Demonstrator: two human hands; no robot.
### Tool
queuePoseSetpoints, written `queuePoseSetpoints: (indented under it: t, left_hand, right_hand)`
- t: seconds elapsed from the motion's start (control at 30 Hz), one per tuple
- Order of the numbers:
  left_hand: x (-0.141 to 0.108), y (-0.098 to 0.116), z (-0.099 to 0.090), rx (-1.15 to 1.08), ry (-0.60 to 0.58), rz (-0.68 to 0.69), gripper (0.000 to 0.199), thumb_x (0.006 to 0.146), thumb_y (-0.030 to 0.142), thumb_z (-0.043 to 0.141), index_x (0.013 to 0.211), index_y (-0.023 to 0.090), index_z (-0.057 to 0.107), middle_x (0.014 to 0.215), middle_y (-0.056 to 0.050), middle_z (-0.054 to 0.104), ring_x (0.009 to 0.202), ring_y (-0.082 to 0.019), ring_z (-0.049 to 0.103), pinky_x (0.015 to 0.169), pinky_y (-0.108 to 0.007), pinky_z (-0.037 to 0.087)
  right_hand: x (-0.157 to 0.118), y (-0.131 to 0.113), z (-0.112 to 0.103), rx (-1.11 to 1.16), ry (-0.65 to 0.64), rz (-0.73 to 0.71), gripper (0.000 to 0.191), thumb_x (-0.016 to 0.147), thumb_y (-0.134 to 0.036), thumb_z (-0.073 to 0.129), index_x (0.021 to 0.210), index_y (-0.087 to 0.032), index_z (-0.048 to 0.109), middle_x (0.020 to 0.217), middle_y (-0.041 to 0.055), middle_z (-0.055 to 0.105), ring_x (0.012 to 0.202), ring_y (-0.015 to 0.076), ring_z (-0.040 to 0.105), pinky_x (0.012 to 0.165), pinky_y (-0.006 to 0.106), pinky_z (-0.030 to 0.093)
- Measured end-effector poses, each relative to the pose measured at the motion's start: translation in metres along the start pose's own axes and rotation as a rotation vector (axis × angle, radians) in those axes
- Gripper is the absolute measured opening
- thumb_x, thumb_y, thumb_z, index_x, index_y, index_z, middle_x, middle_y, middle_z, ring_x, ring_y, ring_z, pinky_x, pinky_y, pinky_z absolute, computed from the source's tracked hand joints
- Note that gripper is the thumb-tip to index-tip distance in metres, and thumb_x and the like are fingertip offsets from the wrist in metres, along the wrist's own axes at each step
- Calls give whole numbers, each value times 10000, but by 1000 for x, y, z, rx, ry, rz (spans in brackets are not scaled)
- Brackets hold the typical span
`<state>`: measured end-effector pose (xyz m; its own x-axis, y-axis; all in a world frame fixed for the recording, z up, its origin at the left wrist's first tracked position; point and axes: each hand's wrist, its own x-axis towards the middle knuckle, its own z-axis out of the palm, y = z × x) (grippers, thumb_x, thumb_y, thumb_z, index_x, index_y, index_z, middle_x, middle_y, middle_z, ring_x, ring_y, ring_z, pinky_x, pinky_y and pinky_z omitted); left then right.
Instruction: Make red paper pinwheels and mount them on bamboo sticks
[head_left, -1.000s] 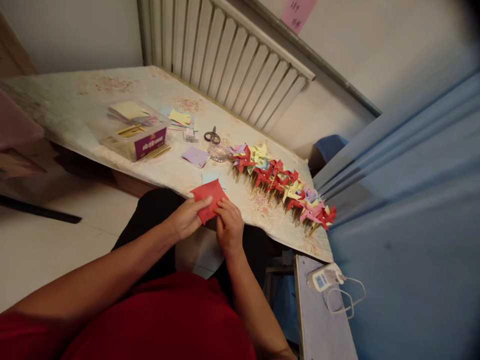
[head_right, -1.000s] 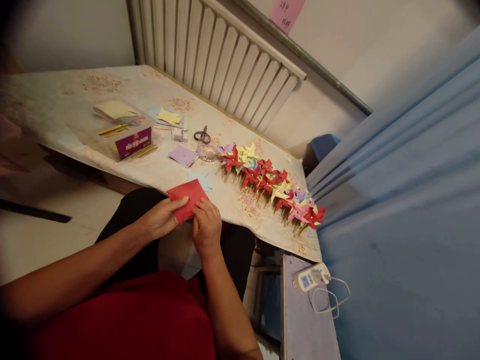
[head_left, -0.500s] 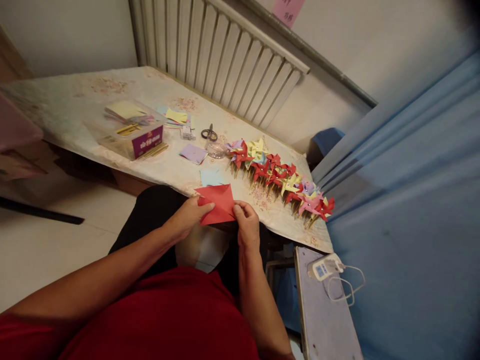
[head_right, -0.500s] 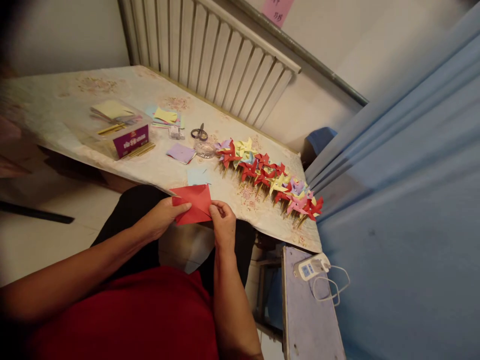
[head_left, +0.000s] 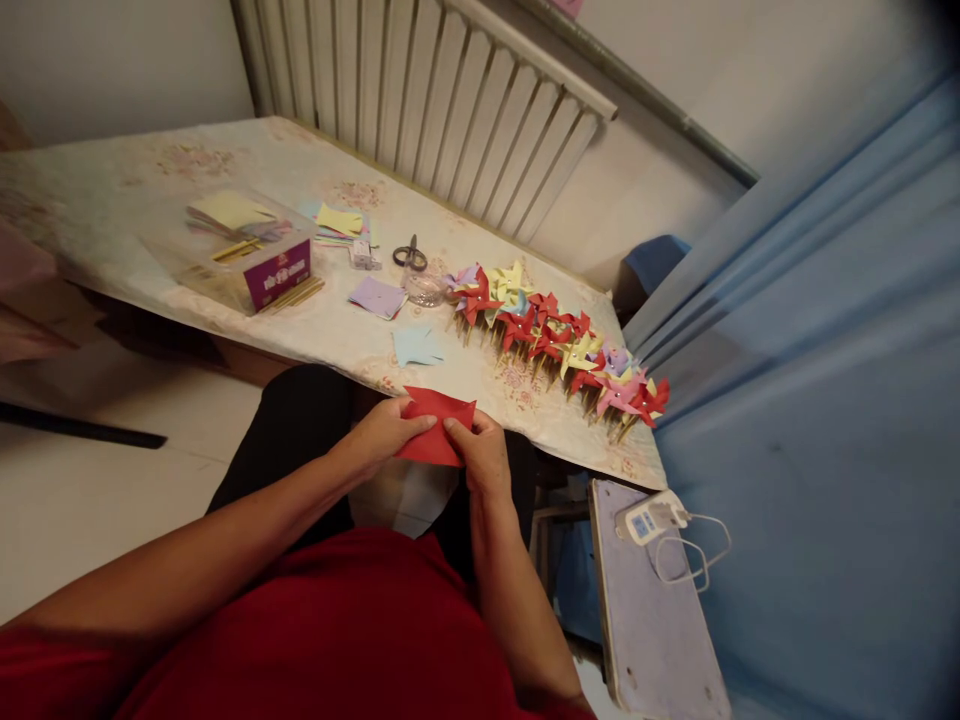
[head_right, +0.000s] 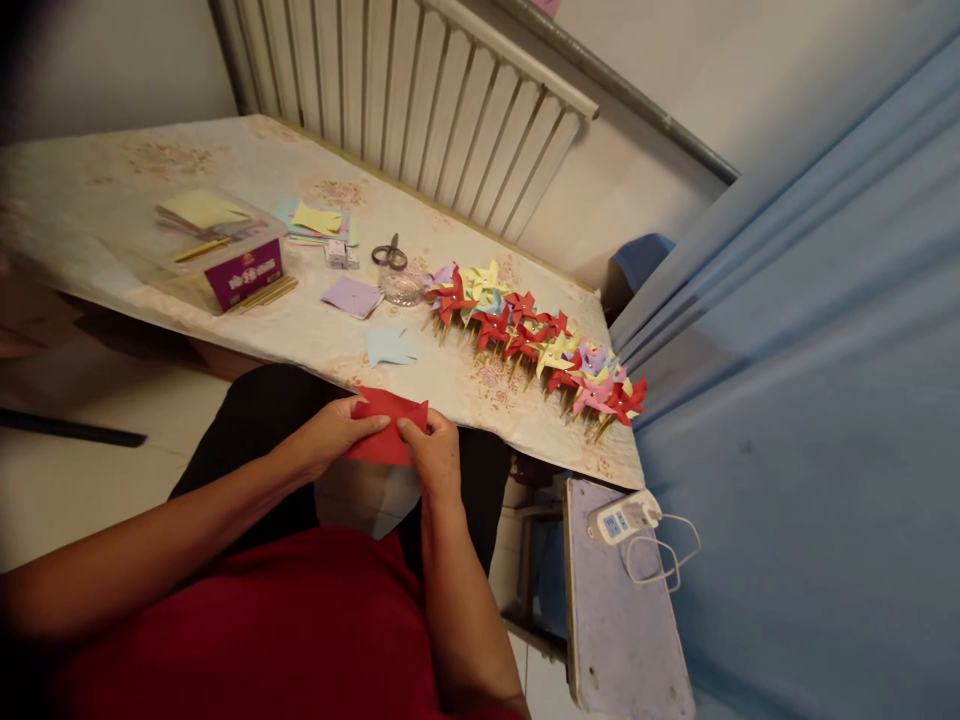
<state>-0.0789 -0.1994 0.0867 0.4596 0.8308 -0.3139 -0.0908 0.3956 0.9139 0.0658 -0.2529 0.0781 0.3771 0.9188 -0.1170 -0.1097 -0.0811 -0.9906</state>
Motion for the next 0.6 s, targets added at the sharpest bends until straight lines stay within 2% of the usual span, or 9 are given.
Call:
queuePoseSetpoints:
  t: [0.17, 0.37, 0.6]
  left_hand:
    - [-1, 2, 0, 57, -23, -31, 384, 611, 394, 785, 901, 160, 693, 818, -30, 742, 691, -199, 649, 652, -296, 475]
    - [1, -2, -2, 96, -24, -63, 387, 610, 364, 764, 924, 158, 672, 859, -43, 743, 733, -210, 670, 696, -314, 498]
    - [4, -8, -8, 175, -16, -31, 443, 615, 422, 755, 951, 144, 673, 887, -68, 750, 779, -245, 691, 689, -333, 512]
  right_hand:
    - [0, -1, 0, 57, -16, 12, 284, 644, -359, 799, 873, -191, 782, 773, -14, 762, 669, 154, 640, 685, 286, 525]
    - [4, 2, 1, 39, 23, 19, 230, 657, -393, 776, 765, -194, 732, 684, -27, 697, 622, 132, 573, 627, 259, 470]
    - [7, 6, 3, 25, 50, 27, 256, 687, -431, 736, 695, -186, 660, 591, -63, 572, 555, 102, 452, 577, 244, 383]
